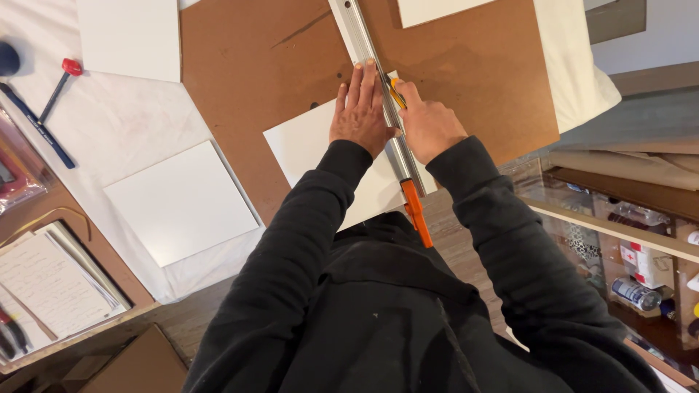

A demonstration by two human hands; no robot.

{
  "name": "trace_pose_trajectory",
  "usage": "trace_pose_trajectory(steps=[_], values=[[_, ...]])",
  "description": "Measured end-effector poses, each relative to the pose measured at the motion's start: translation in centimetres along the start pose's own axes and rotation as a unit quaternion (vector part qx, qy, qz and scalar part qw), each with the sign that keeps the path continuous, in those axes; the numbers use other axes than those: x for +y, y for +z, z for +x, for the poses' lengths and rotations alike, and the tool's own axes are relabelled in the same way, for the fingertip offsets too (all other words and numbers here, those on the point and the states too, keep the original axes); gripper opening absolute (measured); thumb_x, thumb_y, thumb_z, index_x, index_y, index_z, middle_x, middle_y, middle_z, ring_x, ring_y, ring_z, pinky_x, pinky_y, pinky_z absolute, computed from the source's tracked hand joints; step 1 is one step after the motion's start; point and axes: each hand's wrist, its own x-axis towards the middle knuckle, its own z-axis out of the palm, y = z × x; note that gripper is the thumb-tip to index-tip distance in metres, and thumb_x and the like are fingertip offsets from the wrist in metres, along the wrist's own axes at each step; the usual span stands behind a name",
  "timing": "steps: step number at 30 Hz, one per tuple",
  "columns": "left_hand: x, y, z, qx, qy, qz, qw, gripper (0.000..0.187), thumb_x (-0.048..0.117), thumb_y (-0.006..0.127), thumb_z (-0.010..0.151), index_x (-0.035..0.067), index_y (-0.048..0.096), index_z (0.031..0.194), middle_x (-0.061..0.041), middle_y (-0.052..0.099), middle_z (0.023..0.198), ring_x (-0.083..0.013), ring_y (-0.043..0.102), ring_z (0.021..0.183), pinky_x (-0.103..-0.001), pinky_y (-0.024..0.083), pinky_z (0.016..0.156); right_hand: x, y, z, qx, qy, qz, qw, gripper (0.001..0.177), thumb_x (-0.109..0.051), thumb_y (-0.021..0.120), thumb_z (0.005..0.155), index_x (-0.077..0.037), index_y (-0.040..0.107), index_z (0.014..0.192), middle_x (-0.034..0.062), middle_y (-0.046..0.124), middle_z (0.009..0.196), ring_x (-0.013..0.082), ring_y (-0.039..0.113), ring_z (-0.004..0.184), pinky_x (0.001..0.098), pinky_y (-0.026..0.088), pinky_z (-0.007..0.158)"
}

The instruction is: Cutting pieces of foam board to size using a utility knife and a straight edge guide.

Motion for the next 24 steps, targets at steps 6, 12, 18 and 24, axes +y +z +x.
trace_pose_trajectory(steps=[6, 12, 18, 24], values=[[0.1, 0.3, 0.1, 0.003, -0.001, 0.004, 1.000, 0.117, 0.058, 0.083, 0.077, 0.001, 0.022, 0.160, -0.012, 0.008, 0.169, -0.0296, 0.008, 0.158, -0.052, 0.020, 0.126, -0.8, -0.9, -0.1, -0.019, 0.014, 0.009, 1.000, 0.045, -0.022, 0.060, 0.100, -0.012, 0.040, 0.139, 0.0274, 0.071, 0.092, 0.0509, 0.067, 0.086, 0.0612, 0.051, 0.073], [0.1, 0.3, 0.1, 0.006, -0.002, 0.006, 1.000, 0.117, 0.053, 0.083, 0.076, 0.001, 0.022, 0.161, -0.013, 0.008, 0.168, -0.0299, 0.009, 0.156, -0.052, 0.020, 0.124, 0.3, 0.1, -0.3, 0.006, -0.013, 0.020, 1.000, 0.044, -0.020, 0.058, 0.100, -0.011, 0.040, 0.139, 0.0275, 0.070, 0.088, 0.0516, 0.066, 0.083, 0.0631, 0.049, 0.070], [0.3, -0.8, -0.2, 0.000, -0.008, -0.013, 1.000, 0.118, 0.051, 0.087, 0.074, -0.001, 0.025, 0.159, -0.013, 0.011, 0.169, -0.0307, 0.012, 0.158, -0.053, 0.022, 0.126, 0.7, 0.0, -3.7, -0.003, -0.010, 0.030, 0.999, 0.043, -0.018, 0.054, 0.102, -0.012, 0.039, 0.142, 0.0271, 0.070, 0.086, 0.0513, 0.066, 0.082, 0.0635, 0.048, 0.069], [0.1, -0.1, -0.3, 0.029, 0.016, -0.008, 0.999, 0.117, 0.052, 0.086, 0.076, -0.004, 0.025, 0.158, -0.015, 0.012, 0.168, -0.0324, 0.014, 0.156, -0.053, 0.024, 0.124, 1.5, 1.0, -6.2, -0.039, 0.037, -0.020, 0.998, 0.046, -0.017, 0.050, 0.101, -0.012, 0.037, 0.145, 0.0268, 0.069, 0.081, 0.0504, 0.066, 0.077, 0.0623, 0.049, 0.068]])
